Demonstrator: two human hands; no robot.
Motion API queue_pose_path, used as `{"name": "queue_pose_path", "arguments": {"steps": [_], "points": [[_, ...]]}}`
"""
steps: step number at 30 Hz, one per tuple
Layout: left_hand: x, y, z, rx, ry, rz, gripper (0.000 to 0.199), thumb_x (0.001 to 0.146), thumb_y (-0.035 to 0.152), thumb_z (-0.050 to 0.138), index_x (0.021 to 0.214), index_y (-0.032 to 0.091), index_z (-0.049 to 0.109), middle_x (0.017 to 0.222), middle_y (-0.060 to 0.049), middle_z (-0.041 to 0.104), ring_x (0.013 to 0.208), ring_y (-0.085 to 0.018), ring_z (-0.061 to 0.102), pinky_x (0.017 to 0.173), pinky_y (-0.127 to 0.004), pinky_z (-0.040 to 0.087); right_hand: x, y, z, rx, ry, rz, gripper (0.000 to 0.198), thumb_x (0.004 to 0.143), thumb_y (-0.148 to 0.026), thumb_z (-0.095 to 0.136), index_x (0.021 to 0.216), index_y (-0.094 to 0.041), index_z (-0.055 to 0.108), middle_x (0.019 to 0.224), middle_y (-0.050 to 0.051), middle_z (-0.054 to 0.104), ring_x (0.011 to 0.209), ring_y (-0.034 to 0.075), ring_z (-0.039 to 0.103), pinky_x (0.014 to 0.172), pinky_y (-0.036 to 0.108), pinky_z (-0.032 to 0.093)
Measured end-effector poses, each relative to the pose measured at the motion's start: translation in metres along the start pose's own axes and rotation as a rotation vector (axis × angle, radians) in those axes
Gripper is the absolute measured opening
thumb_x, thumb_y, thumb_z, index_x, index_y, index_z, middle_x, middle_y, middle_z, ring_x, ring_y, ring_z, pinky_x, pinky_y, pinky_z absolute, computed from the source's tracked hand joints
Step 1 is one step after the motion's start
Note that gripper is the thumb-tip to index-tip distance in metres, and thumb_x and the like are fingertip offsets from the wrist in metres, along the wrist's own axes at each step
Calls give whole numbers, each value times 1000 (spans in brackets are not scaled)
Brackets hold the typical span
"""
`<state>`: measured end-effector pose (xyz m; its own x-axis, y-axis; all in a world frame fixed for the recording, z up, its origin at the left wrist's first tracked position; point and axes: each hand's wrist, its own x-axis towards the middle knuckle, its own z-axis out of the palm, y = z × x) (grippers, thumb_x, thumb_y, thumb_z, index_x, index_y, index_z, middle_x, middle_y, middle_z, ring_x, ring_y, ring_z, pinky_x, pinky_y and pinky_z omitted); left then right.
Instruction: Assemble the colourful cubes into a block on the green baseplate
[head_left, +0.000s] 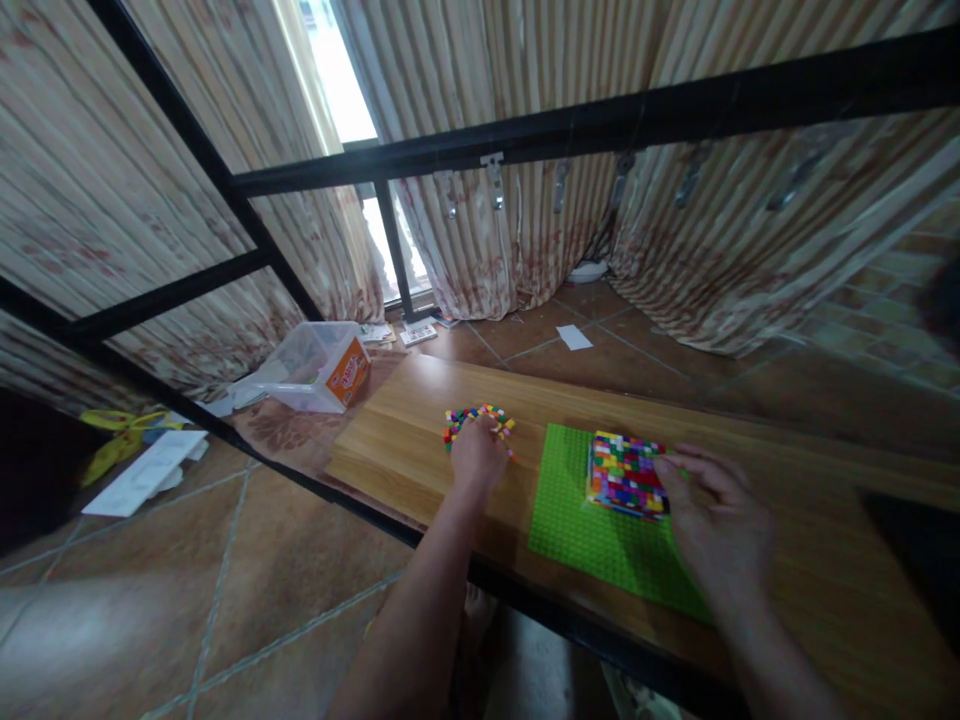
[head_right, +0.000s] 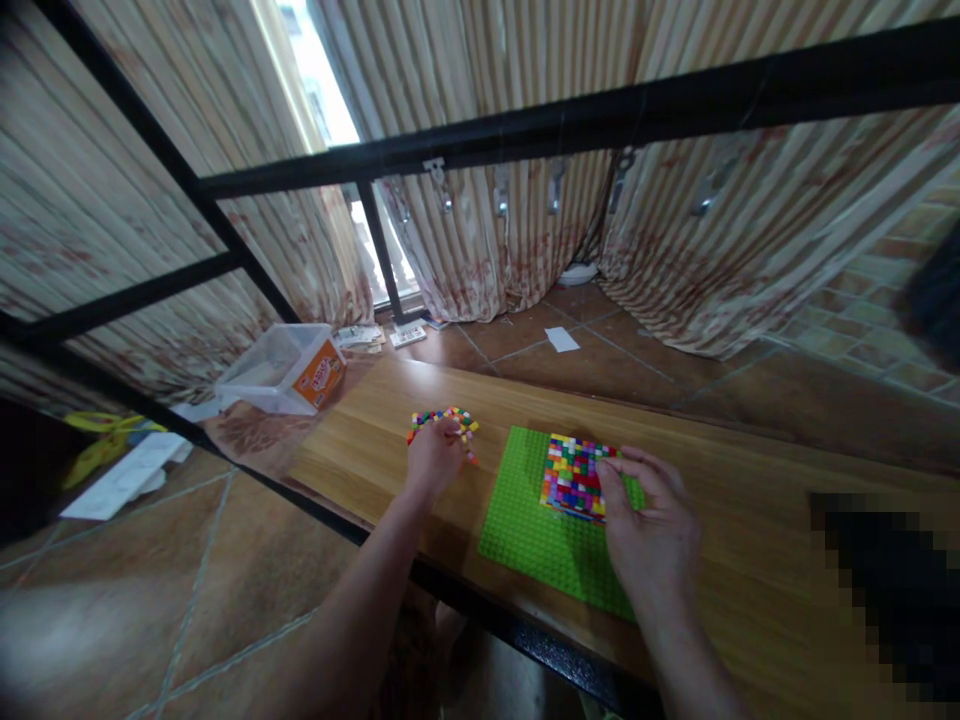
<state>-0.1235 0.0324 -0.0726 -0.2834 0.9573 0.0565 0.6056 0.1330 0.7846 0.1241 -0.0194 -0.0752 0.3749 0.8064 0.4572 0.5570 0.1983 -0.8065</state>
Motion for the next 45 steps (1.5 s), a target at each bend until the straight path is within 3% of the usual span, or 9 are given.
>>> {"name": "queue_pose_path", "arguments": {"steps": [8,13,17,22,27,32,38,42,45], "points": [[-2,-2,7,341,-26,95,21,87,16,53,90,21,73,98,-11,71,96,-25,64,83,-34,46,2,-10,5,70,22,28,23,85,-46,63,82,-24,70,92,6,71,92,24,66,89,42,50],[0,6,4,310,-3,96,21,89,18,50,88,19,71,97,-11,71,90,-23,65,80,-33,46,6,-7,2,52,84,43,23,85,-44,64,81,-24,72,89,5,72,88,24,67,86,40,51],[-12,24,14,-124,-35,149,17,86,17,53,90,18,70,88,-6,71,81,-17,64,76,-28,47,8,-5,-3,93,108,83,23,85,-44,64,85,-23,73,89,5,73,86,23,68,85,41,53],[-41,52,38,-738,-355,101,14,80,26,66,90,16,70,82,-2,69,71,-12,60,70,-25,47,1,-18,-6,134,-140,-76,20,89,-39,60,98,-26,74,100,5,74,94,22,69,86,40,54],[-54,70,42,-973,-597,30,32,70,38,80,90,15,69,72,1,65,64,-9,56,66,-24,45,-4,-29,-10,124,-326,-210,23,93,-32,57,110,-29,72,108,4,72,101,21,67,91,40,53],[-56,76,43,-1048,-710,-17,37,63,39,85,85,15,68,68,3,63,57,-6,51,60,-22,41,-4,-29,-16,177,-367,-201,22,92,-33,60,110,-31,73,106,3,72,100,20,67,88,36,54],[-57,81,48,-1017,-727,-40,40,61,42,86,84,14,68,70,1,64,56,-6,51,57,-21,40,-3,-22,-21,198,-339,-130,21,92,-38,60,103,-29,75,101,4,73,94,20,68,84,37,55],[-55,81,48,-986,-578,-28,33,68,43,80,81,14,68,63,3,61,54,-6,49,55,-21,38,3,-4,-23,136,-176,5,25,89,-43,60,98,-25,76,97,6,74,89,22,69,81,39,56],[-50,78,45,-979,-460,-29,27,70,39,78,78,15,68,63,3,60,55,-6,47,55,-21,37,7,11,-23,103,-142,90,29,88,-46,60,94,-23,77,97,7,75,89,23,69,80,40,56]]}}
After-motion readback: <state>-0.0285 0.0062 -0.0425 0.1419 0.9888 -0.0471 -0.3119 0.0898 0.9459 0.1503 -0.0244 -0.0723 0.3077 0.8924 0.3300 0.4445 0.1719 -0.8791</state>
